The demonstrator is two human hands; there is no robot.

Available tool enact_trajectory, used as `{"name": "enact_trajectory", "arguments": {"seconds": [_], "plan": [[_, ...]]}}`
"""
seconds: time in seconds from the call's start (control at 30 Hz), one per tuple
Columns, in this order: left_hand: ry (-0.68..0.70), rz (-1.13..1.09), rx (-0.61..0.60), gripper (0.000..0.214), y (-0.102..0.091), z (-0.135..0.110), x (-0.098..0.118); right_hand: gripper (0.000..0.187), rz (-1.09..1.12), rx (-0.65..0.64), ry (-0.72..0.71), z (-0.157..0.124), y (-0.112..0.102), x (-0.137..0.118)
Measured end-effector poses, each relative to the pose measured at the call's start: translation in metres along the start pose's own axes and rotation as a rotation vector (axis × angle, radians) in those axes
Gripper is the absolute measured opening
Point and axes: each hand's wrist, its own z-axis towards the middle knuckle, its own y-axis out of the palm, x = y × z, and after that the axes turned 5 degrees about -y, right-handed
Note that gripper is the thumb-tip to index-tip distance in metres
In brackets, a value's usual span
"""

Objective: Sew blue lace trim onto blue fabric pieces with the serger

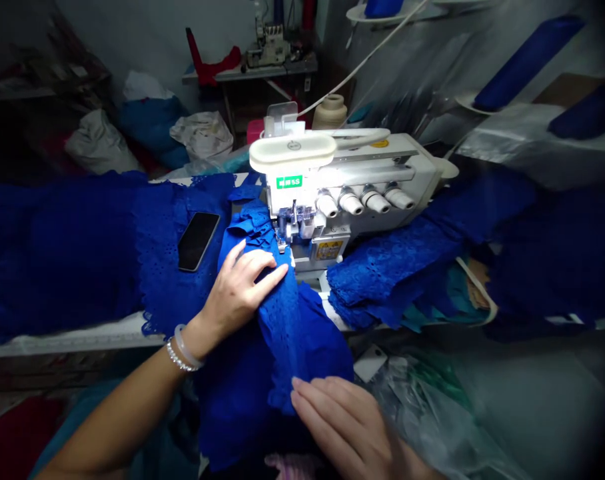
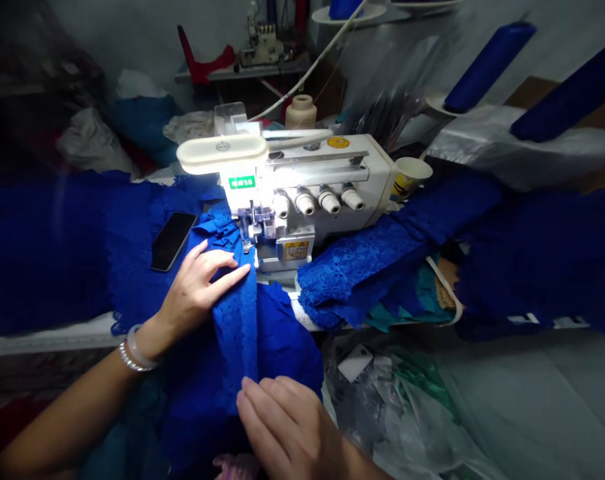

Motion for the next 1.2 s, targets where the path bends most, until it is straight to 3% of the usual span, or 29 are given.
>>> {"name": "enact_trajectory", "arguments": {"seconds": [0.27, 0.37, 0.47, 0.6, 0.8, 0.9, 0.97, 1.03, 1.1, 1.2], "plan": [[0.066, 0.076, -0.088, 0.030, -0.014, 0.012, -0.023, 0.030, -0.126, 0.055, -0.005, 0.034, 0.021, 0.039], [0.111, 0.040, -0.183, 0.035, -0.016, 0.011, -0.028, 0.024, -0.172, 0.069, -0.027, 0.045, 0.029, 0.059], [0.076, -0.014, -0.259, 0.047, -0.014, 0.007, -0.034, 0.023, -0.218, 0.100, -0.049, 0.054, 0.036, 0.079], [0.054, -0.129, -0.241, 0.054, -0.006, 0.006, -0.045, 0.022, -0.311, 0.127, -0.095, 0.063, 0.045, 0.103], [-0.033, -0.344, -0.369, 0.046, -0.006, 0.024, -0.065, 0.021, -0.374, 0.118, -0.140, 0.076, 0.049, 0.132], [-0.240, -0.461, -0.397, 0.046, -0.006, 0.034, -0.082, 0.024, -0.373, 0.090, -0.141, 0.076, 0.047, 0.140], [-0.500, -0.501, -0.380, 0.055, 0.001, 0.043, -0.099, 0.029, -0.363, 0.071, -0.117, 0.072, 0.046, 0.139], [-0.699, -0.505, -0.353, 0.045, 0.012, 0.057, -0.120, 0.036, -0.337, 0.087, -0.046, 0.065, 0.047, 0.130], [-0.735, -0.513, -0.266, 0.032, 0.022, 0.076, -0.144, 0.042, -0.281, 0.135, 0.069, 0.058, 0.051, 0.114], [-0.695, -0.600, 0.045, 0.044, 0.027, 0.098, -0.183, 0.048, -0.164, 0.150, 0.204, 0.046, 0.061, 0.088]]}}
